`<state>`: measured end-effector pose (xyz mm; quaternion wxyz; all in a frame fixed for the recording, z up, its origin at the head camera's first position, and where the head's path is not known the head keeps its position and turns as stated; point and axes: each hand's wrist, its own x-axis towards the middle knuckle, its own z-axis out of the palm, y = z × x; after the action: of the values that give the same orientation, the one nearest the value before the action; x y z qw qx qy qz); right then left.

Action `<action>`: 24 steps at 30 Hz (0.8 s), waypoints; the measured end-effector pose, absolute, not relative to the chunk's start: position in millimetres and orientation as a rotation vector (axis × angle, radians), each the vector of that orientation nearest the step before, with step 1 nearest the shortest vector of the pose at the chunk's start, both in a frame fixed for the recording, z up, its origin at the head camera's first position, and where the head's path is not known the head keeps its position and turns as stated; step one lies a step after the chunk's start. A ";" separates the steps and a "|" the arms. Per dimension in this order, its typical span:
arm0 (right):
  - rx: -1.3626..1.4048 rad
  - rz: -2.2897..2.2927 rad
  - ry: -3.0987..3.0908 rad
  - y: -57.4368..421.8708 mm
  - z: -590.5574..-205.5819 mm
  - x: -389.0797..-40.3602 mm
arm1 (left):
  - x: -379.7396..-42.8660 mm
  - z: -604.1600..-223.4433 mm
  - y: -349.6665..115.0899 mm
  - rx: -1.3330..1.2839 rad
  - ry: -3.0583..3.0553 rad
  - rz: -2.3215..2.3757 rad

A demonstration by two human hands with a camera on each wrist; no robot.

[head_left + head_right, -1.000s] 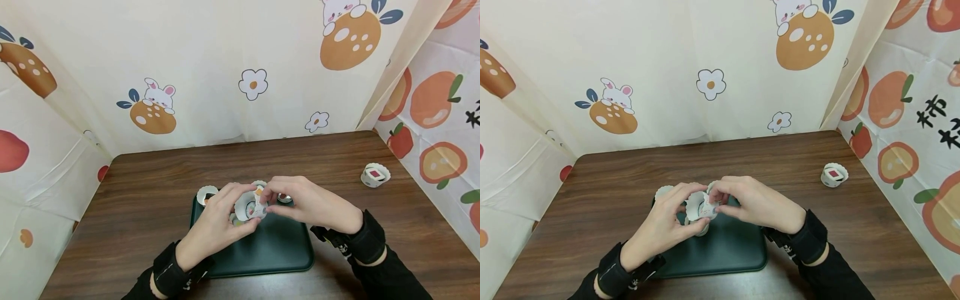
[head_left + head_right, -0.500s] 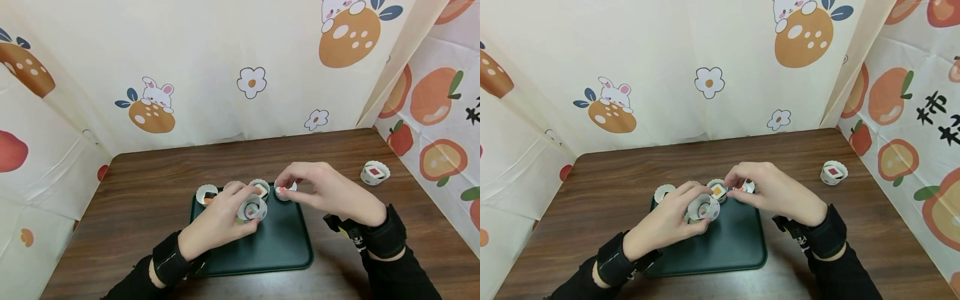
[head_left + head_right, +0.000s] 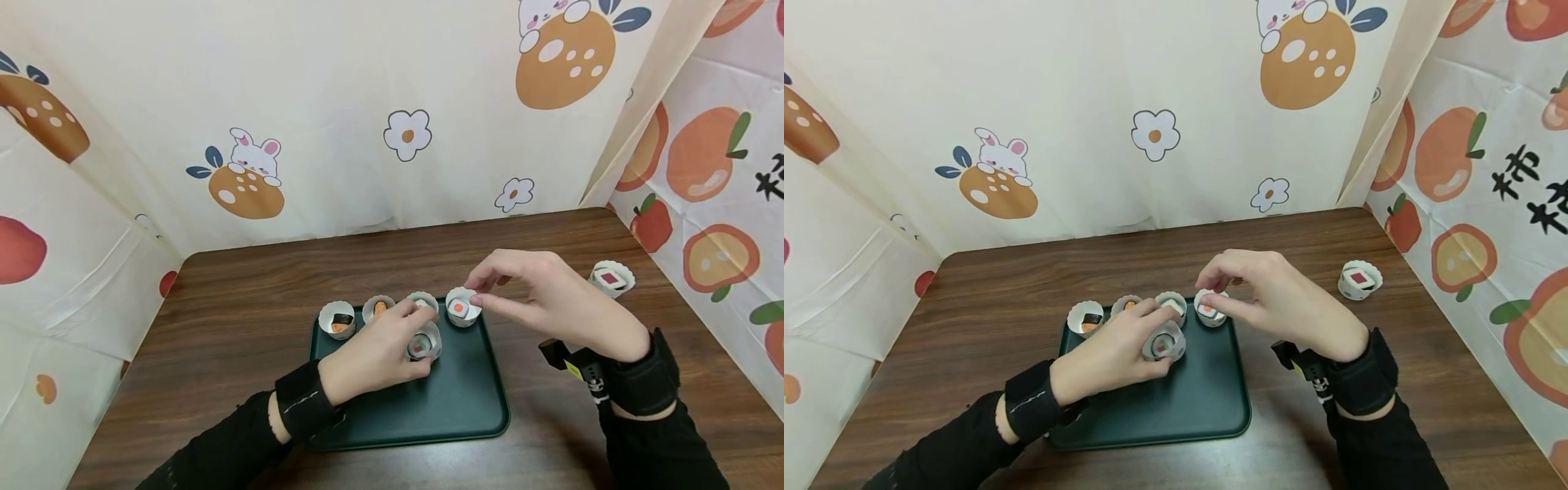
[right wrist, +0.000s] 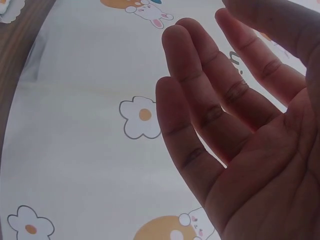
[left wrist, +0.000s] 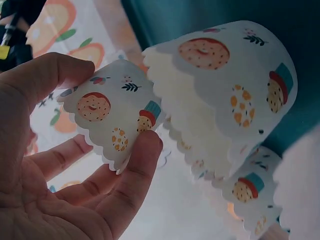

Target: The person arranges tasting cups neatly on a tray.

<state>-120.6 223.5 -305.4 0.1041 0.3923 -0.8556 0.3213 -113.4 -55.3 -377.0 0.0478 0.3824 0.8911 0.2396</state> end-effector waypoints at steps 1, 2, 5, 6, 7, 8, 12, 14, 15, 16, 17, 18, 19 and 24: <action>1.157 0.946 -2.525 223.7 -305.5 -120.7 | -114.2 -378.1 -53.5 1.182 2.704 0.714; 1.155 0.946 -2.529 223.8 -305.6 -120.8 | -115.0 -378.9 -51.7 1.199 2.689 0.702; 1.148 0.942 -2.540 224.3 -305.8 -121.0 | -117.2 -381.8 -46.1 1.261 2.667 0.656; 1.146 0.941 -2.544 224.4 -305.9 -121.0 | -117.9 -382.8 -44.2 1.273 2.664 0.634; 1.143 0.940 -2.548 224.5 -306.0 -121.1 | -118.6 -383.5 -42.4 1.285 2.662 0.610; 1.140 0.939 -2.551 224.6 -306.2 -121.1 | -119.2 -384.1 -40.8 1.291 2.657 0.587; 1.140 0.937 -2.551 225.2 -306.8 -121.8 | -120.5 -387.3 -35.9 1.300 2.644 0.487; 1.140 0.937 -2.549 225.5 -307.1 -122.2 | -120.9 -389.0 -33.9 1.309 2.640 0.450; 1.141 0.939 -2.550 225.7 -307.2 -122.4 | -121.2 -390.1 -32.9 1.313 2.642 0.431; 1.140 0.938 -2.551 225.8 -307.3 -122.4 | -121.4 -391.1 -31.9 1.318 2.644 0.414; 1.139 0.939 -2.554 225.8 -307.4 -122.5 | -121.3 -391.8 -31.2 1.320 2.646 0.399; 1.137 0.939 -2.556 225.9 -307.5 -122.5 | -121.2 -392.5 -30.4 1.319 2.648 0.384; 1.136 0.940 -2.559 225.9 -307.5 -122.5 | -120.9 -392.9 -29.8 1.316 2.652 0.368; 1.129 0.936 -2.568 226.1 -307.7 -122.1 | -119.2 -393.7 -27.9 1.282 2.665 0.314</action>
<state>-122.1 226.1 -307.7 0.0922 0.3801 -0.8647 0.3153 -119.2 -27.9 -393.7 0.0838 0.4296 0.8929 0.1052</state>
